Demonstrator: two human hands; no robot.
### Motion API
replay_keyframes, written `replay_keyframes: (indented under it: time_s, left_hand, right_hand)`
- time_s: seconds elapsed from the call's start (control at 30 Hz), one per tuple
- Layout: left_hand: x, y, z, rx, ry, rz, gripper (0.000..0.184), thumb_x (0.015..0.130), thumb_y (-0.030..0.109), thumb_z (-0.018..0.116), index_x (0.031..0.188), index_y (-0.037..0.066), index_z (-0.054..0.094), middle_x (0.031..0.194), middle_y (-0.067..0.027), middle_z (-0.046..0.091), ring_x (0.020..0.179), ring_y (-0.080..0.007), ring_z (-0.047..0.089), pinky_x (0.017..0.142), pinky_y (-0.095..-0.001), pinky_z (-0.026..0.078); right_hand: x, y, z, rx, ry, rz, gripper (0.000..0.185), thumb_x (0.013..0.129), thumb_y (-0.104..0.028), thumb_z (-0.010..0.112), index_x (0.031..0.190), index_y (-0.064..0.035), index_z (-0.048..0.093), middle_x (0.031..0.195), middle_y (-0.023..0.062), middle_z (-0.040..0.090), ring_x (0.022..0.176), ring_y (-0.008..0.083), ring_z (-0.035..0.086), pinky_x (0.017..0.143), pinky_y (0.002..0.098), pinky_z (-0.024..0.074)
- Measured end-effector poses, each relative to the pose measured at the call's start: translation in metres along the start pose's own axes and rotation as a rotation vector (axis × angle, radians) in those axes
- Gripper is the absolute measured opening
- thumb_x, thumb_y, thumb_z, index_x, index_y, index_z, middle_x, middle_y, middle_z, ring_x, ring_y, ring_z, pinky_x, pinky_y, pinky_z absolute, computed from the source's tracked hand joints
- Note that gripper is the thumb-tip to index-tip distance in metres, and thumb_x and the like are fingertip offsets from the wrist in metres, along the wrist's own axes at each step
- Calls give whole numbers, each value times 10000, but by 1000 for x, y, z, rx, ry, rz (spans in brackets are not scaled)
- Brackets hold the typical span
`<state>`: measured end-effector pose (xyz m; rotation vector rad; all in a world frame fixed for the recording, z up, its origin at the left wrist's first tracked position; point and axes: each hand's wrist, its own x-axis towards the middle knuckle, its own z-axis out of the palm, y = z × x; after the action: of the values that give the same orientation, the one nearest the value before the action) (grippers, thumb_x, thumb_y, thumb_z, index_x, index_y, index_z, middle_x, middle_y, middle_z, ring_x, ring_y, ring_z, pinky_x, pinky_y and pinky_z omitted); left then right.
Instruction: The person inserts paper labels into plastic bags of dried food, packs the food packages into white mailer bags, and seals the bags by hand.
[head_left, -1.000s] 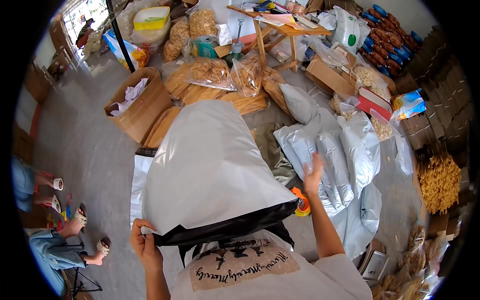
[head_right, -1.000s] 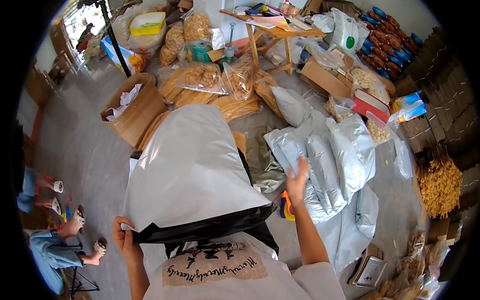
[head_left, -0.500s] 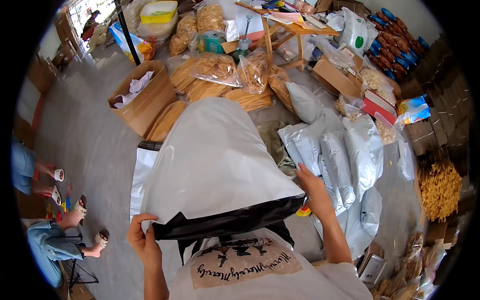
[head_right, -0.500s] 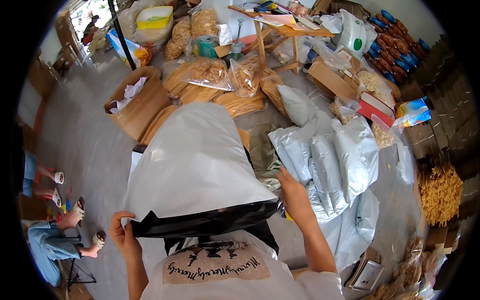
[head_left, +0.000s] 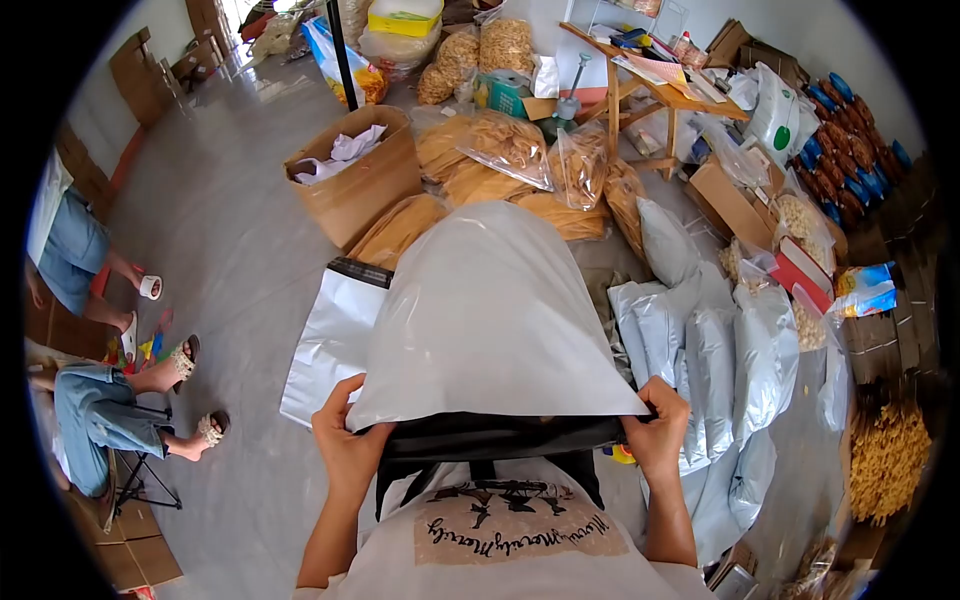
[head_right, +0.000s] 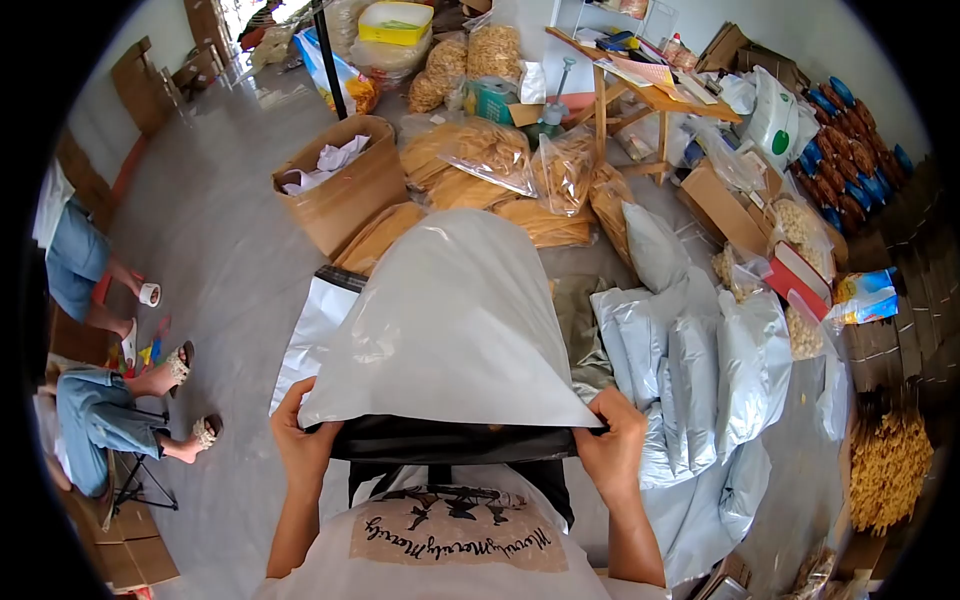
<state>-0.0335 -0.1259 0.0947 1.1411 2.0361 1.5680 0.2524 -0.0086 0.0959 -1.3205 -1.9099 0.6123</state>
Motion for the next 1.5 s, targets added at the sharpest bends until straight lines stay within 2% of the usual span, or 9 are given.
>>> replay_keyframes:
  time_s: [0.37,0.53,0.57,0.63,0.8,1.0,1.17,1.3,1.5]
  left_hand:
    - [11,-49,1,11,317,48,155,745,7,569,666,40,439,531,46,457,526,-6,346,483,-178,246]
    - [6,-37,-1,-167,288,-134,139,774,29,581,754,50,445,523,41,507,498,4,355,470,-171,226]
    - [6,-38,-1,-190,295,-123,145,781,34,584,774,53,441,520,39,518,492,8,363,467,-169,221]
    - [7,-34,2,-236,310,-117,119,779,32,582,794,40,465,525,37,525,500,10,380,468,-168,226]
    - [9,-27,-1,-231,273,-130,202,776,23,573,971,-9,533,543,19,558,515,11,426,474,-161,248]
    - [11,-29,-5,-16,218,-19,383,736,-10,592,1111,-39,520,654,-45,602,563,-75,514,556,-199,390]
    - [1,-16,6,448,576,842,479,592,-71,687,1053,-7,575,1025,-157,571,918,-265,559,766,-286,435]
    - [-9,-6,29,524,-541,1156,414,689,62,577,1099,23,539,1088,-95,545,1029,-235,515,872,-348,427]
    - [6,14,78,540,-677,1149,394,714,118,525,1096,24,549,1068,-93,563,1022,-227,526,850,-374,428]
  right_hand:
    - [-18,31,-4,539,-328,251,237,665,0,726,838,5,564,553,-54,496,468,-8,360,441,156,247]
    - [-13,89,-45,1388,-643,547,409,689,-39,709,1060,30,550,792,146,624,752,209,631,683,228,483]
    - [-18,104,-31,1390,-640,550,409,689,-39,709,1060,30,550,792,146,624,752,209,631,683,228,483]
    - [-26,117,0,-394,-426,76,524,650,-9,697,1138,19,510,1155,213,520,1096,314,507,873,349,430]
    - [-2,5,3,-152,-356,-180,613,637,33,653,1219,9,462,1371,184,306,1291,345,250,1017,374,268]
    - [-17,10,18,78,-205,-408,593,571,125,514,1153,12,541,1153,191,500,977,284,514,877,336,388]
    - [-35,15,27,222,-91,-277,572,544,143,469,1091,18,579,867,126,502,786,248,490,751,278,394]
    - [-35,13,24,269,-141,-360,592,519,133,454,1082,11,589,817,106,486,743,238,479,695,276,396]
    - [-38,19,22,129,24,-495,508,494,36,529,990,10,634,793,97,492,708,247,494,650,311,411]
